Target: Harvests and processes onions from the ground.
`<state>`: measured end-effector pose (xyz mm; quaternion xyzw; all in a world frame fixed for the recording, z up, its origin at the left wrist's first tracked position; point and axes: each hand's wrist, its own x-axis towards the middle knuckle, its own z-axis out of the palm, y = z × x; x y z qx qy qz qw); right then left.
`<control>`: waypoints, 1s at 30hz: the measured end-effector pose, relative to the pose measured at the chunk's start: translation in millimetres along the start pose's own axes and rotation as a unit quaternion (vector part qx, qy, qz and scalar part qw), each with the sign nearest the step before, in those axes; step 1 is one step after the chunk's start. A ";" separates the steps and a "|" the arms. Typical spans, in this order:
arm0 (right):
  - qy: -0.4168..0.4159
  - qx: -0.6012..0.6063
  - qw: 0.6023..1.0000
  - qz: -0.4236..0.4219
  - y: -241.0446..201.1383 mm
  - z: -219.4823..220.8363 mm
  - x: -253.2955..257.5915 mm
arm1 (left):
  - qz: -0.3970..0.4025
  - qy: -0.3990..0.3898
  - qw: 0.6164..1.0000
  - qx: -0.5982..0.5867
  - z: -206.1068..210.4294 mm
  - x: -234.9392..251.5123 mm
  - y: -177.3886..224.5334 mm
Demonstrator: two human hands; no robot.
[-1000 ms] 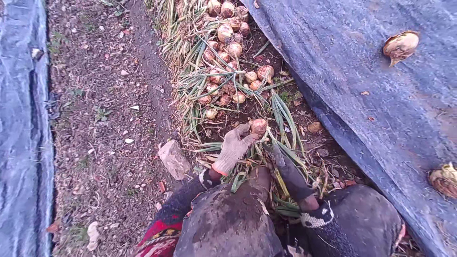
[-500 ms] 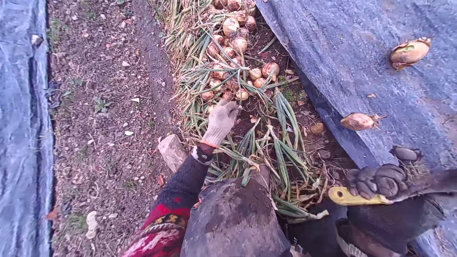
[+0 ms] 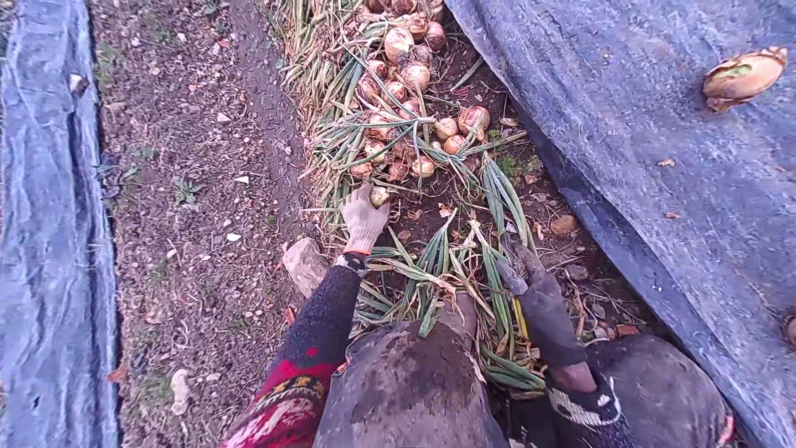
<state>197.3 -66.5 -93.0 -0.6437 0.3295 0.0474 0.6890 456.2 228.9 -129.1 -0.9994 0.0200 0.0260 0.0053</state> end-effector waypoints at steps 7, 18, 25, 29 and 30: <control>-0.063 -0.007 0.997 -0.045 3.3 23.0 -2.8 | 0.168 -0.142 0.906 -0.362 -70.3 -113.7 72.5; -0.091 0.222 0.967 -0.083 -17.9 23.0 -27.9 | 0.207 -0.260 0.884 -0.330 -70.7 -134.6 100.5; -0.097 0.010 0.995 -0.030 -0.7 20.2 -21.1 | -0.068 -0.227 0.788 -0.568 -77.0 -77.0 65.5; -0.166 0.157 0.970 0.083 0.8 39.0 -23.9 | 0.243 -0.210 0.904 -0.281 -105.6 -133.5 111.1; -0.142 0.202 0.962 0.118 -4.2 40.0 -25.2 | 0.308 -0.227 0.891 -0.245 -107.5 -147.8 118.9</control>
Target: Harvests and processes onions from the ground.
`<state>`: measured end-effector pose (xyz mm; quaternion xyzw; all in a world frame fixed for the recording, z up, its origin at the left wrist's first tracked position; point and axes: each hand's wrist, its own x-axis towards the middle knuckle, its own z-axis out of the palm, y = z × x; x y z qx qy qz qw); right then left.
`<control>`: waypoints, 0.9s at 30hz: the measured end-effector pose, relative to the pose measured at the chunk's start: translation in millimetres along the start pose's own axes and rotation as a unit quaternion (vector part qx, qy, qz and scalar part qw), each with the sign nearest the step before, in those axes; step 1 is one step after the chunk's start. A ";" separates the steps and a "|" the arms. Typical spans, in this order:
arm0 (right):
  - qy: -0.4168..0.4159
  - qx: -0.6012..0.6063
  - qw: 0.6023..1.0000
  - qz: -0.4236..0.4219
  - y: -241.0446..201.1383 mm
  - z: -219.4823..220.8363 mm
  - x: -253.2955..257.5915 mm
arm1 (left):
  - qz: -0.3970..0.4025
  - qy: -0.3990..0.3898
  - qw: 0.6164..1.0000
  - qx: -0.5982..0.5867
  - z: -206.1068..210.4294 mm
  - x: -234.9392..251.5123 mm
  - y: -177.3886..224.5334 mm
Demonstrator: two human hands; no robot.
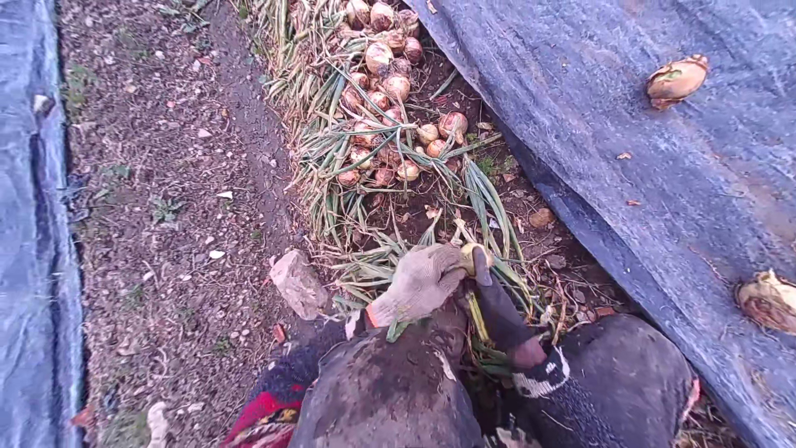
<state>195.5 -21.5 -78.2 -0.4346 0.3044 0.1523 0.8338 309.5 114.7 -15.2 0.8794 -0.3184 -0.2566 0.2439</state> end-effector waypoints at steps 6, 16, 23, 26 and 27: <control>-0.044 0.286 0.952 0.096 -16.5 -18.0 0.1 | 0.087 0.006 0.991 -0.106 13.9 15.6 -2.4; 0.137 0.163 0.839 -0.501 -75.5 -114.5 -65.2 | -0.224 0.190 0.951 0.096 -64.9 86.7 -160.1; 0.201 -0.121 0.969 -0.083 -38.5 -62.4 3.1 | -0.195 0.180 0.912 0.314 -115.0 139.0 -214.1; 0.159 -0.185 0.965 -0.095 -23.0 -51.0 8.6 | -0.170 0.165 0.913 0.331 -122.7 141.9 -221.2; 0.149 -0.188 0.964 -0.114 -20.7 -46.8 10.4 | -0.156 0.176 0.912 0.335 -121.4 136.0 -219.0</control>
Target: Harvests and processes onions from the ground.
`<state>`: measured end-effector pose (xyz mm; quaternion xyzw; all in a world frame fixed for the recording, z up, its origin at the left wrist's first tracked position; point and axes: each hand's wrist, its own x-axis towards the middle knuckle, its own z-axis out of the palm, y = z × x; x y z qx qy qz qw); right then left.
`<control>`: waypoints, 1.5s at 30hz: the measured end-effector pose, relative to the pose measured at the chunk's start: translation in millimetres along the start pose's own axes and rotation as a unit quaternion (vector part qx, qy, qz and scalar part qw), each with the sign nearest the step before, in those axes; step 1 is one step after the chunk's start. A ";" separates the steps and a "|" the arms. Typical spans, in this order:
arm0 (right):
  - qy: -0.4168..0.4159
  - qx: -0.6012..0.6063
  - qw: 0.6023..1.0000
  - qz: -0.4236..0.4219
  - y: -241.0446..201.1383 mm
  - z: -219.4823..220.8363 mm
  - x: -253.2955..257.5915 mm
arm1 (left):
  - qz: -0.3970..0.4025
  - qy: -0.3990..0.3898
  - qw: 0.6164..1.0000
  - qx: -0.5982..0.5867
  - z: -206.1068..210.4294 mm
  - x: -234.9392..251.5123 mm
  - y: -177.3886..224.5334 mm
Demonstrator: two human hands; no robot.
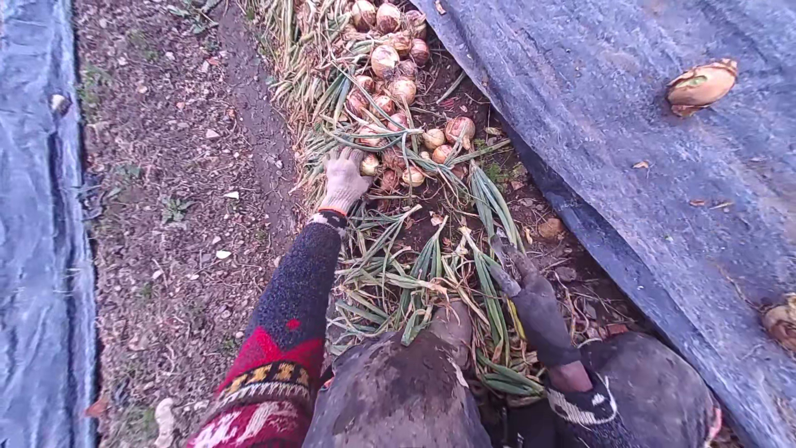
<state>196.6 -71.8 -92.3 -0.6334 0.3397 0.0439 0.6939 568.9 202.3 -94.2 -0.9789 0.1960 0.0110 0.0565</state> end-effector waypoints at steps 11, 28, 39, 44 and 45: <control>-0.043 0.044 0.992 -0.112 3.1 28.4 -7.1 | 0.170 -0.204 0.903 -0.339 -70.3 -161.8 148.2; -0.101 0.249 0.950 -0.160 -26.5 11.5 -39.0 | 0.032 -0.189 0.921 -0.339 -60.8 -180.1 157.5; -0.174 0.210 0.959 0.076 10.4 36.6 -18.1 | 0.126 -0.131 0.921 -0.344 -86.2 -178.9 166.4; -0.122 0.399 0.869 0.266 1.4 24.6 -12.6 | 0.291 -0.227 0.874 -0.317 -80.5 -198.4 201.7; -0.141 0.438 0.845 0.271 -0.3 19.9 -11.7 | 0.278 -0.215 0.869 -0.350 -76.4 -192.8 201.3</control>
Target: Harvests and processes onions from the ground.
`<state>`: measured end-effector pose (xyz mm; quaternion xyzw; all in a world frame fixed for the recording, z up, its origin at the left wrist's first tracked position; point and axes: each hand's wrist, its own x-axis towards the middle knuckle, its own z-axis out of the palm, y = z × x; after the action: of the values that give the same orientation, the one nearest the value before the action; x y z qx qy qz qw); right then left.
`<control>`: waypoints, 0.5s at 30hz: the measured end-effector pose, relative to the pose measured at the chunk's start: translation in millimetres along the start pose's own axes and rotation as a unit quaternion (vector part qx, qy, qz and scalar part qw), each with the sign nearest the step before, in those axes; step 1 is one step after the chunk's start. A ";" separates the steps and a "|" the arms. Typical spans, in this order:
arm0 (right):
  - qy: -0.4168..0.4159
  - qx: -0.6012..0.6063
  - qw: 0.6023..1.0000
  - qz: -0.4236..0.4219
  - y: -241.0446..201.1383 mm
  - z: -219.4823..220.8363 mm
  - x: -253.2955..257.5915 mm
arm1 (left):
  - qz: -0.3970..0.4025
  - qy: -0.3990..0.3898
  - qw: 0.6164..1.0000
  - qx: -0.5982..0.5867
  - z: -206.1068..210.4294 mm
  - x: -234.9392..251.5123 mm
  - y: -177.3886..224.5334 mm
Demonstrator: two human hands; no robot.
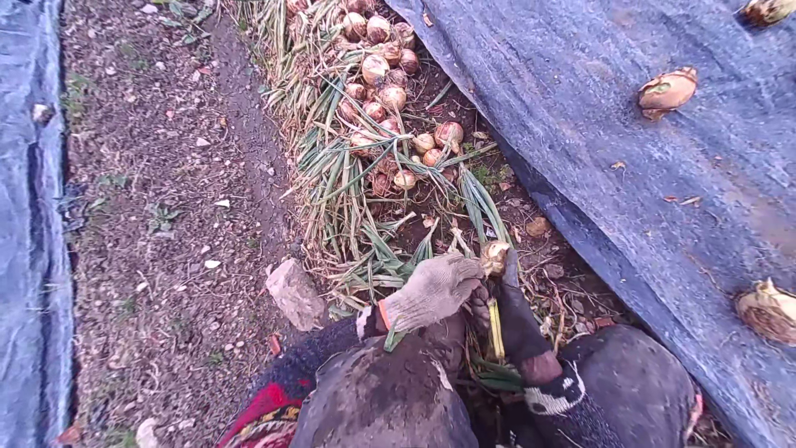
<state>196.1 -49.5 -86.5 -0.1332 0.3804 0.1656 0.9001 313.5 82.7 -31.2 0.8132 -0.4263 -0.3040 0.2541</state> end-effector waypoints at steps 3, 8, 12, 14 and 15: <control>-0.095 0.091 0.988 -0.076 -18.1 4.0 -22.9 | -0.007 0.135 0.991 0.018 -22.1 25.5 -13.6; -0.128 0.000 0.814 -0.566 -75.8 -24.1 -89.5 | -0.206 0.266 0.933 0.128 -128.8 33.6 -69.8; 0.059 -0.102 0.866 -0.486 -70.5 -21.9 -64.9 | -0.249 0.327 0.866 0.285 -184.1 32.1 -132.5; 0.149 -0.214 0.909 -0.326 -55.9 -18.5 -38.5 | -0.200 0.319 0.868 0.324 -186.6 37.6 -166.0; 0.157 -0.277 0.911 -0.263 -50.5 -19.7 -28.1 | -0.165 0.307 0.869 0.351 -182.1 42.7 -148.8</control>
<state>185.2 -108.2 -73.6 -0.4967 0.4065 -0.0009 0.7668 542.4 150.1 -18.3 0.9597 -0.2645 0.0935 0.0157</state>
